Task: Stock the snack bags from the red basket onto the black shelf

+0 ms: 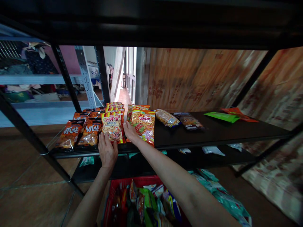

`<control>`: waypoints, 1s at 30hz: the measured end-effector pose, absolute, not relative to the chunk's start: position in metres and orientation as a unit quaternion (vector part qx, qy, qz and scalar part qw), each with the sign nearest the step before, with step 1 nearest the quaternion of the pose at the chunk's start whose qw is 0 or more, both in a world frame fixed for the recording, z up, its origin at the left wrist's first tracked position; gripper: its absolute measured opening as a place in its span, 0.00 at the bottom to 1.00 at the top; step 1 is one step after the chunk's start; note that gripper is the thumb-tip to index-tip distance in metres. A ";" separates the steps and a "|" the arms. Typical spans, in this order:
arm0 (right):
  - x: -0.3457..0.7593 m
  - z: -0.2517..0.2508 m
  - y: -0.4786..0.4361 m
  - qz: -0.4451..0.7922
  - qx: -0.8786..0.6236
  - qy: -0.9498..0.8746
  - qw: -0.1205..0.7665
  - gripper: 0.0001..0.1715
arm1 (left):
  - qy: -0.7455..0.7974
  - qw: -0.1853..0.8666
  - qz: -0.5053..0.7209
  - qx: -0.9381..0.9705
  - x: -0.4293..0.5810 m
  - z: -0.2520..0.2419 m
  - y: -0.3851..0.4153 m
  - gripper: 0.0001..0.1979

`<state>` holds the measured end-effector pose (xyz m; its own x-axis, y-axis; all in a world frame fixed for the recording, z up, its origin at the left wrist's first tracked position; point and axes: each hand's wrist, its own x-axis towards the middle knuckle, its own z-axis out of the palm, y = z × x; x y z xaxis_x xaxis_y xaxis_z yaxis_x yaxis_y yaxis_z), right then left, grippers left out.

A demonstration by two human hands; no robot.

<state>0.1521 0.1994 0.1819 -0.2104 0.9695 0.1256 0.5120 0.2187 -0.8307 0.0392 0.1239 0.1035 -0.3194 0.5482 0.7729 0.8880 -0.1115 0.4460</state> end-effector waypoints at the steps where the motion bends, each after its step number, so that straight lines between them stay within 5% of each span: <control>1: 0.152 0.182 0.200 0.334 -0.525 -0.706 0.339 0.30 | -0.643 0.172 -0.497 -0.557 0.039 0.103 0.125 0.29; 30: 0.146 0.179 0.215 0.323 -0.547 -0.701 0.325 0.23 | -0.594 0.190 -0.505 -0.597 0.027 0.092 0.131 0.28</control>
<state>0.1458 0.2148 0.1788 -0.1906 0.9762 0.1031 0.5566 0.1940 -0.8078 0.0272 0.1308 0.0923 -0.2161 0.5168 0.8284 0.9005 -0.2224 0.3737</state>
